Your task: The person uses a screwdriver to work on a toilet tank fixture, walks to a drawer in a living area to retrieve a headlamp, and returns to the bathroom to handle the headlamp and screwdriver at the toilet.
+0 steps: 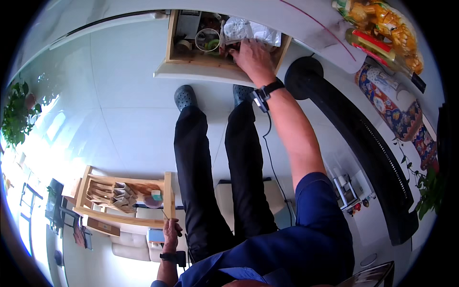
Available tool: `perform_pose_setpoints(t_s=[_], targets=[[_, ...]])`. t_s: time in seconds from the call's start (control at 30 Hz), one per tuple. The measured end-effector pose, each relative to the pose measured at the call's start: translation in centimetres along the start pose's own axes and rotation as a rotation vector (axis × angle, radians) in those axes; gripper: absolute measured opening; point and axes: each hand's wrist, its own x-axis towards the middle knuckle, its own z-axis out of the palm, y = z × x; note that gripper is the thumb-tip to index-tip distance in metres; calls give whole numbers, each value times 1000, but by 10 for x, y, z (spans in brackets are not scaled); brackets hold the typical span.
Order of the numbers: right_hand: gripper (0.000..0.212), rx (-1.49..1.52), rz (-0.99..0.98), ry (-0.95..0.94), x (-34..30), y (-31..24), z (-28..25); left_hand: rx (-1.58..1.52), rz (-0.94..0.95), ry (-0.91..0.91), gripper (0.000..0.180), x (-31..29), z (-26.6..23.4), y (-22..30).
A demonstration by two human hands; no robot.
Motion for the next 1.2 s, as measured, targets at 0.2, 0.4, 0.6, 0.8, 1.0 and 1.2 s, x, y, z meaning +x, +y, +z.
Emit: perform_pose_setpoints(t_s=[0.2, 0.4, 0.6, 0.8, 1.0, 1.2], targets=[[59, -86, 133, 42, 14, -1, 35, -13, 34, -21, 34, 8, -3, -5], [53, 125, 178, 66, 10, -5, 20, -14, 29, 12, 33, 7, -10, -4], [60, 642, 187, -112, -6, 11, -26, -24, 21, -24, 31, -1, -3, 1], [61, 1483, 285, -672, -64, 5, -110, -6, 16, -33, 30, -6, 0, 8], [70, 1112, 88, -671, -103, -11, -112, 2, 62, -20, 31, -10, -5, 7], [56, 635, -160, -303, -114, -32, -68, -5, 62, 4, 32, -12, -4, 7]])
